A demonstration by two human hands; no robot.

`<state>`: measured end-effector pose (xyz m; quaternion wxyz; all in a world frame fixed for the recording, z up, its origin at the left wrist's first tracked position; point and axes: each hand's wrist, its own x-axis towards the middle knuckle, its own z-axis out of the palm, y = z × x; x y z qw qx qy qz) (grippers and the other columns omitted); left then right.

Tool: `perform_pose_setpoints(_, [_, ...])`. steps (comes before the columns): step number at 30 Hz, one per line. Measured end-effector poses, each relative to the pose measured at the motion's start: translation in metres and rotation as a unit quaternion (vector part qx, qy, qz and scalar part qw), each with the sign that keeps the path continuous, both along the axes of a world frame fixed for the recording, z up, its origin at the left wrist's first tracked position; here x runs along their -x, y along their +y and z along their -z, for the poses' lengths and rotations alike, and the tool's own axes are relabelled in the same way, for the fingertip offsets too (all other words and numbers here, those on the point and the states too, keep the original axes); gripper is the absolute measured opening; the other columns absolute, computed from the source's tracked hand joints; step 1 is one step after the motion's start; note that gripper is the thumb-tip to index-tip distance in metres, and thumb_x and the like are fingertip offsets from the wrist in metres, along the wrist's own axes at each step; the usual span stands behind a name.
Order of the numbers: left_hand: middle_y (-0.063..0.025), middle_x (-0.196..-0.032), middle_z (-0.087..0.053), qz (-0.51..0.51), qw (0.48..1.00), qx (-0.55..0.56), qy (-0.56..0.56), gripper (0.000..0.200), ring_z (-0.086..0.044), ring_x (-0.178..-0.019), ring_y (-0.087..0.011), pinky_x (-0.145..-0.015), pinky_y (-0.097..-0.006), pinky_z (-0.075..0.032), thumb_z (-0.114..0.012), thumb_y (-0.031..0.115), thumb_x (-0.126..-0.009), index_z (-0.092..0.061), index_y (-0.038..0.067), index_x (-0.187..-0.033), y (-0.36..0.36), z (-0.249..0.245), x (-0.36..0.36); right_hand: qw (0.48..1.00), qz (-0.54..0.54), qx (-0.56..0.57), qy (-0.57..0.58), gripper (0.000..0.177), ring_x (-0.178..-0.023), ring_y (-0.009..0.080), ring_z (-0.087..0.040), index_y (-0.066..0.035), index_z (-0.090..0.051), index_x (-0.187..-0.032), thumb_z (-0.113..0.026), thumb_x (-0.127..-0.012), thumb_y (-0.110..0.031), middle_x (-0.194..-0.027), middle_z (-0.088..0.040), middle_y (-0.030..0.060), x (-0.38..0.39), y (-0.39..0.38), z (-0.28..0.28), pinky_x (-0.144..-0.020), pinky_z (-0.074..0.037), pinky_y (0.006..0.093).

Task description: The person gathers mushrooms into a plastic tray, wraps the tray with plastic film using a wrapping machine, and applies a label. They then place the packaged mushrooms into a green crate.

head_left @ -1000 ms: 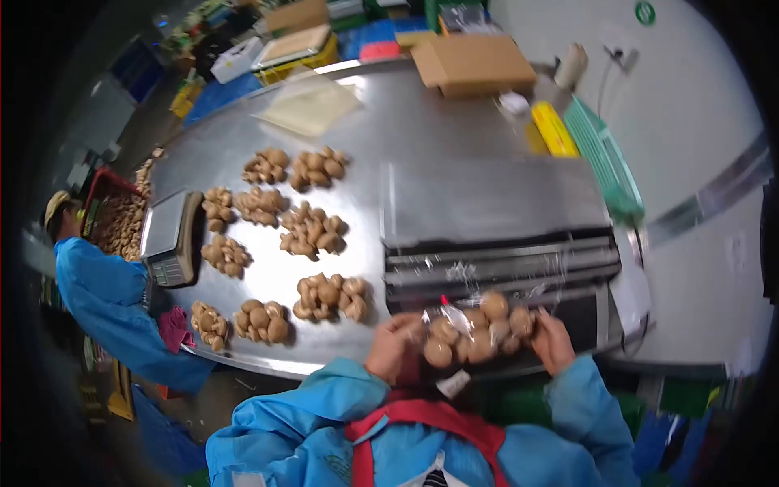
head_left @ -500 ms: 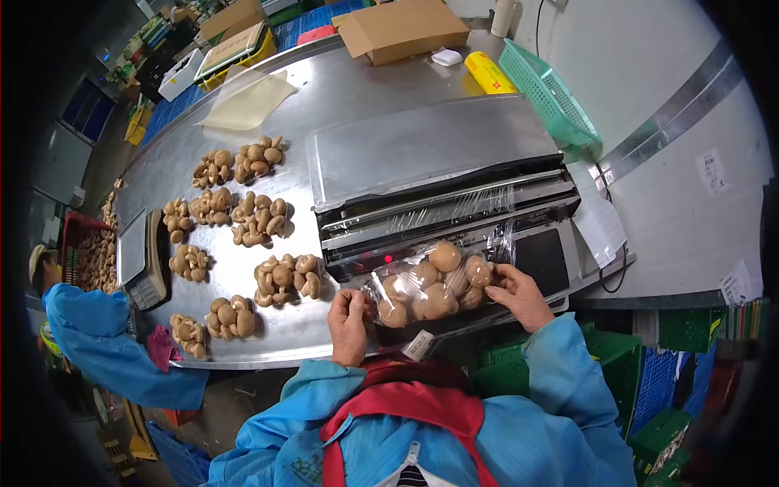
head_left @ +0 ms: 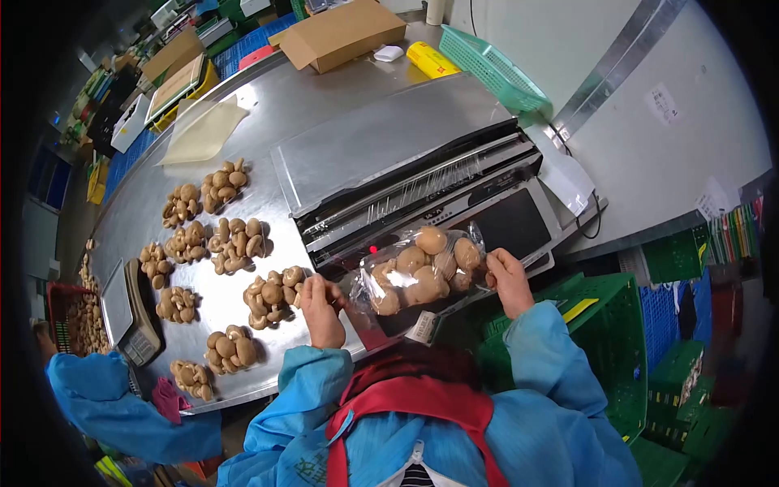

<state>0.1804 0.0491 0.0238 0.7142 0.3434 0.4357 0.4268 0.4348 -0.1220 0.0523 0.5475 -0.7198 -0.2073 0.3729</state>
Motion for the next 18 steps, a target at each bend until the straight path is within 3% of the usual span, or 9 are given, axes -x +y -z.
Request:
perform_pose_setpoints(3, [-0.0026,-0.071,-0.056,0.069,0.997,0.007,0.039,0.032,-0.049,-0.059,-0.0106,-0.057,-0.0244,-0.041,-0.043,0.032,-0.096,-0.056,0.006,-0.084,-0.009,0.008,0.006,0.995,0.069,-0.034,0.068,0.019,-0.053,0.0065,-0.042,-0.006,-0.051,-0.078,-0.047,-0.093,-0.017,-0.063,-0.047,-0.0008,0.015,0.006,0.003,-0.049,-0.033,0.0224])
perform_pose_setpoints(4, [-0.0015,-0.075,-0.056,0.103,0.984,-0.066,0.126,0.038,-0.052,-0.068,-0.0107,-0.064,-0.0265,-0.042,-0.041,0.040,-0.095,-0.057,0.007,-0.086,-0.017,0.006,0.006,0.990,0.094,-0.043,0.092,0.018,-0.053,0.0065,-0.043,-0.006,-0.051,-0.080,-0.046,-0.093,-0.018,-0.063,-0.048,-0.0008,0.018,0.005,0.005,-0.048,-0.033,0.0219])
perform_pose_setpoints(6, [0.0005,-0.075,-0.055,0.166,0.971,-0.091,0.145,0.026,-0.050,-0.070,-0.0080,-0.065,-0.0235,-0.041,-0.050,0.029,-0.093,-0.058,0.005,-0.086,-0.025,-0.010,0.002,0.989,0.086,-0.065,0.100,0.021,-0.052,0.0063,-0.043,-0.007,-0.050,-0.079,-0.044,-0.095,-0.019,-0.062,-0.048,-0.0006,0.020,0.003,0.016,-0.047,-0.033,0.0215])
perform_pose_setpoints(8, [0.0014,-0.075,-0.054,0.129,0.983,-0.057,0.117,0.016,-0.048,-0.071,-0.0062,-0.064,-0.0215,-0.039,-0.055,0.018,-0.091,-0.057,0.003,-0.084,-0.023,-0.010,-0.011,0.989,0.089,-0.059,0.105,0.021,-0.051,0.0063,-0.042,-0.008,-0.050,-0.079,-0.042,-0.096,-0.020,-0.061,-0.048,-0.0004,0.021,0.004,0.014,-0.047,-0.032,0.0216])
perform_pose_setpoints(10, [0.0015,-0.074,-0.053,0.124,0.976,-0.129,0.126,0.014,-0.048,-0.069,-0.0063,-0.064,-0.0207,-0.039,-0.055,0.015,-0.091,-0.056,0.003,-0.084,-0.018,-0.003,-0.014,0.988,0.102,-0.062,0.096,0.023,-0.051,0.0061,-0.041,-0.008,-0.048,-0.076,-0.045,-0.095,-0.021,-0.060,-0.046,-0.0012,0.022,0.006,0.015,-0.047,-0.032,0.0212])
perform_pose_setpoints(12, [0.0028,-0.069,-0.049,0.054,0.983,-0.160,0.071,0.016,-0.045,-0.065,-0.0052,-0.057,-0.0209,-0.038,-0.054,0.017,-0.092,-0.053,0.004,-0.082,-0.016,-0.011,-0.021,0.988,0.106,-0.072,0.083,0.026,-0.051,0.0057,-0.040,-0.009,-0.047,-0.073,-0.048,-0.095,-0.023,-0.060,-0.044,-0.0021,0.023,0.005,0.012,-0.046,-0.030,0.0211])
perform_pose_setpoints(14, [0.0033,-0.064,-0.045,0.015,0.997,-0.064,0.029,0.016,-0.040,-0.056,-0.0037,-0.049,-0.0196,-0.032,-0.050,0.018,-0.094,-0.050,0.009,-0.082,-0.012,-0.013,-0.022,0.986,0.130,-0.089,0.059,0.027,-0.048,0.0049,-0.035,-0.009,-0.045,-0.070,-0.052,-0.093,-0.020,-0.057,-0.040,-0.0037,0.029,0.005,0.013,-0.042,-0.026,0.0224])
perform_pose_setpoints(16, [0.0048,-0.061,-0.041,0.024,0.999,-0.003,-0.023,0.015,-0.035,-0.049,-0.0023,-0.043,-0.0190,-0.027,-0.050,0.019,-0.095,-0.048,0.010,-0.083,-0.018,-0.021,-0.017,0.982,0.176,-0.065,-0.007,0.029,-0.048,0.0035,-0.033,-0.008,-0.044,-0.067,-0.053,-0.093,-0.018,-0.057,-0.038,-0.0042,0.033,-0.004,0.016,-0.042,-0.025,0.0226])
perform_pose_setpoints(18, [0.0055,-0.057,-0.037,0.063,0.997,-0.039,0.002,0.016,-0.030,-0.044,-0.0027,-0.038,-0.0194,-0.023,-0.051,0.021,-0.095,-0.046,0.011,-0.084,-0.020,-0.028,-0.012,0.978,0.203,-0.034,-0.039,0.029,-0.052,0.0047,-0.034,-0.004,-0.045,-0.067,-0.054,-0.092,-0.016,-0.057,-0.040,-0.0018,0.038,-0.024,0.022,-0.045,-0.028,0.0244])
